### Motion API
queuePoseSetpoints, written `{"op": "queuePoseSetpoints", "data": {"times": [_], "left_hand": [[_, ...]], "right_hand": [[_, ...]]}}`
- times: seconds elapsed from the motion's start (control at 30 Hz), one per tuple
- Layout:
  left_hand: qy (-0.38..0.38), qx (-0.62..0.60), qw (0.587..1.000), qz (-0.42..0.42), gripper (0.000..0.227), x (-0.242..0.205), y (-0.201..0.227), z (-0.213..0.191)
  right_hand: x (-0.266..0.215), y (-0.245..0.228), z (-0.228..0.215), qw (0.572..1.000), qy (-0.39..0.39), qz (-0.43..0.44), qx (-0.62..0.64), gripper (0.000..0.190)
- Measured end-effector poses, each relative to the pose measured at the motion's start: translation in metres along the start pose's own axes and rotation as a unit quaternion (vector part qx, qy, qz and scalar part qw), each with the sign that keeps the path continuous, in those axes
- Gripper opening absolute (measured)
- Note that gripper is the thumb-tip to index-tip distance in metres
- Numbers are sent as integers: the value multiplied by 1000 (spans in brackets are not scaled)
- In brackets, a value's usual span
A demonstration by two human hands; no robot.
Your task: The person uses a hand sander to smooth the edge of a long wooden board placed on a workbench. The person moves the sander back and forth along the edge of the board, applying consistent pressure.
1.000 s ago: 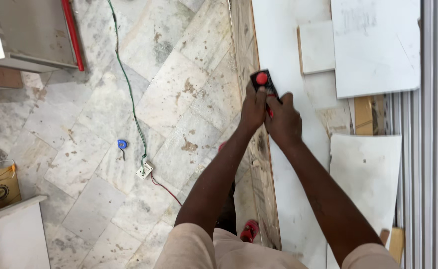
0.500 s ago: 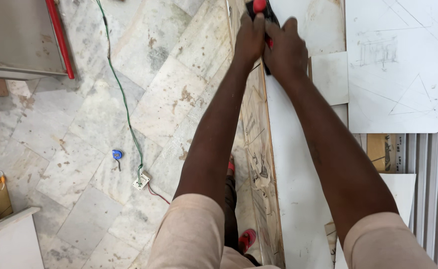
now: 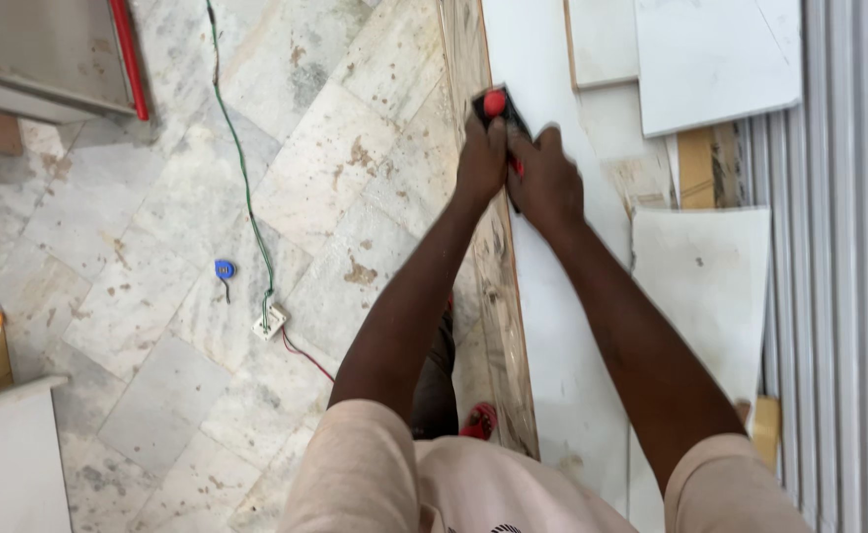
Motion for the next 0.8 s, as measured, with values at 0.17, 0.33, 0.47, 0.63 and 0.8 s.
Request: {"op": "queuePoseSetpoints", "data": {"times": [0.17,0.33,0.47,0.63,0.8], "left_hand": [[6,13,999,-50,54,-232,-23,3],[-14,27,996,-89,51,-431,-32,17],[-23,36,992,-117,51,-456,-31,23],[-39,17,992,-123,50,-348,-21,17],[-31,-26,998,-39,52,-180,16,6]], "right_hand": [[-208,10,4,998,-55,6,-5,32],[-392,15,-6,997,-72,6,-1,40],[-421,25,-4,996,-85,34,8,43],[-322,24,5,995,-86,48,2,38],[-155,11,4,997,-63,39,4,38]]}}
Point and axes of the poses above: each hand's wrist, its own x-axis towards the middle knuckle, its own z-axis out of the palm, y = z × x, the point moved 5 cm from there along x, towards the middle knuckle, and after that the axes turned 7 degrees about -x, right-handed, at the moved point
